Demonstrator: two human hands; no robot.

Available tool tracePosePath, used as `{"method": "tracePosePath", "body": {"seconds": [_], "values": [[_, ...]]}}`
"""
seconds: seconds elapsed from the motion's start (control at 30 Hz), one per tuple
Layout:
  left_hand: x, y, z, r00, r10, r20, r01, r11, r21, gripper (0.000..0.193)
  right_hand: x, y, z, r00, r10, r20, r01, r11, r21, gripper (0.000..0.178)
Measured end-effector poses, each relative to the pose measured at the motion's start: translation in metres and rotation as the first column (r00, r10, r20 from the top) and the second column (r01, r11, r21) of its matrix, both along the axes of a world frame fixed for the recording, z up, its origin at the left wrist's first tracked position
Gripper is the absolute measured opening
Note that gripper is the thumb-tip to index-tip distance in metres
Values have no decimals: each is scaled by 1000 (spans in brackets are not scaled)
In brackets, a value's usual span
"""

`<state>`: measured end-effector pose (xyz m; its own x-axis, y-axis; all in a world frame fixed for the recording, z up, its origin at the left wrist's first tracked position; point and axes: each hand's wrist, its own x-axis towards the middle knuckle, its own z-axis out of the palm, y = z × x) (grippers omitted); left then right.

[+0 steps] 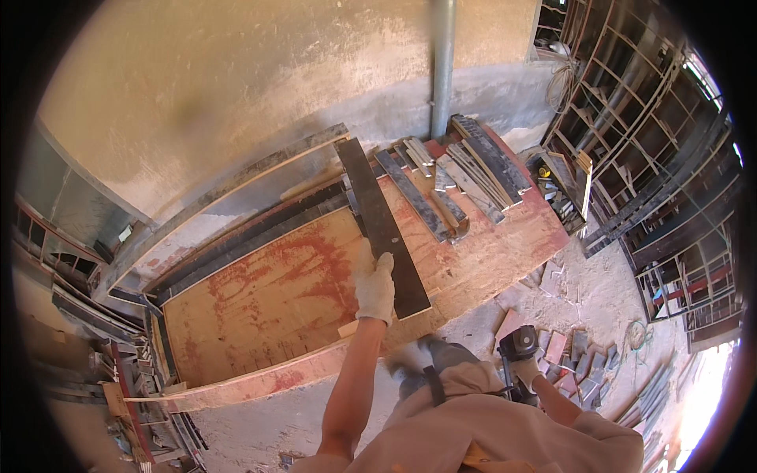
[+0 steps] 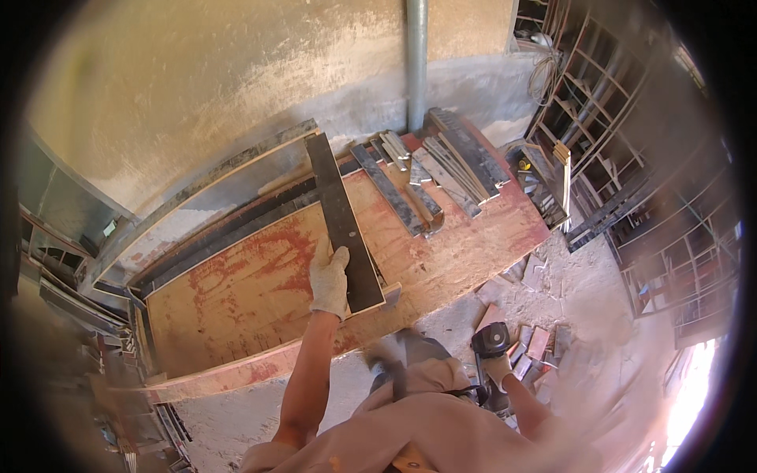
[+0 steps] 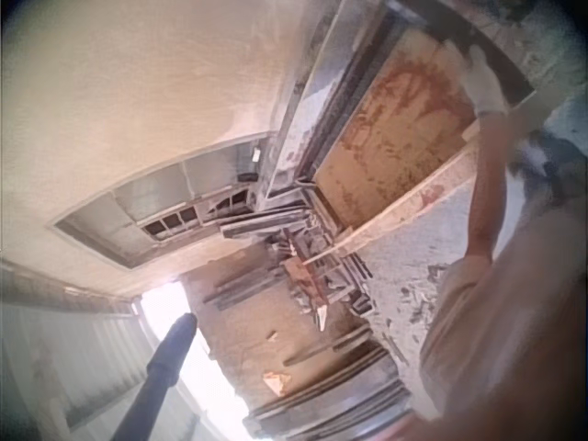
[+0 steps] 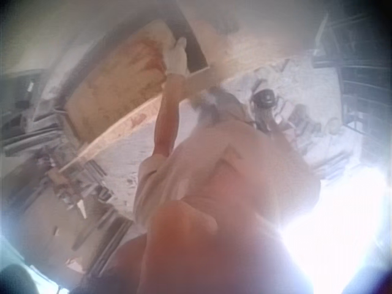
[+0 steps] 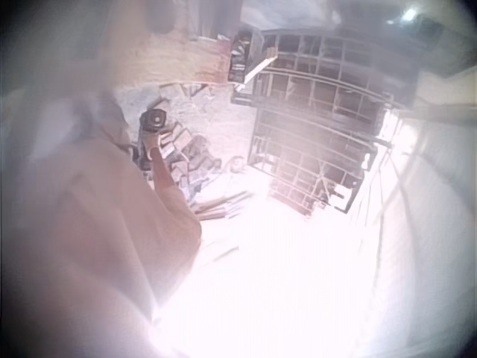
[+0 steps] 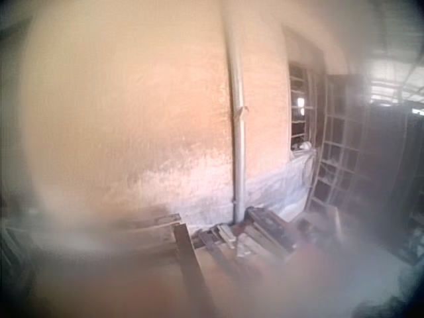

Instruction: The person assembles a wooden frame by positioning wooden planks and using a nail gun to fasten them together. They repeatedly pick up planks, align them on a work surface, and drive nails to secure the joints.

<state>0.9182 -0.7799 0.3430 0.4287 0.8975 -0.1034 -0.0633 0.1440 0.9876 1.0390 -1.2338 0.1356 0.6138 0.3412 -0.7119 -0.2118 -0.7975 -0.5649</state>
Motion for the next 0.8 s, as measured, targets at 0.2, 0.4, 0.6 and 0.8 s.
{"method": "tracePosePath", "body": {"seconds": [0.2, 0.4, 0.6, 0.8], "values": [[17, 2, -17, 954, 56, -296, 9, 977, 213, 57, -11, -20, -21, 879, 326, 348, -339, 941, -26, 11], [23, -11, -9, 921, 102, -376, -49, 988, 146, 56, 5, -31, -75, 910, 324, 258, -318, 946, -66, 30], [28, -11, -12, 955, 139, -261, -82, 973, 217, 56, 48, 27, -60, 964, 244, 104, -247, 969, 21, 19], [24, -18, 2, 975, 100, -201, -77, 990, 118, 57, 98, 91, -39, 998, 67, -12, -66, 997, 35, 13]]}}
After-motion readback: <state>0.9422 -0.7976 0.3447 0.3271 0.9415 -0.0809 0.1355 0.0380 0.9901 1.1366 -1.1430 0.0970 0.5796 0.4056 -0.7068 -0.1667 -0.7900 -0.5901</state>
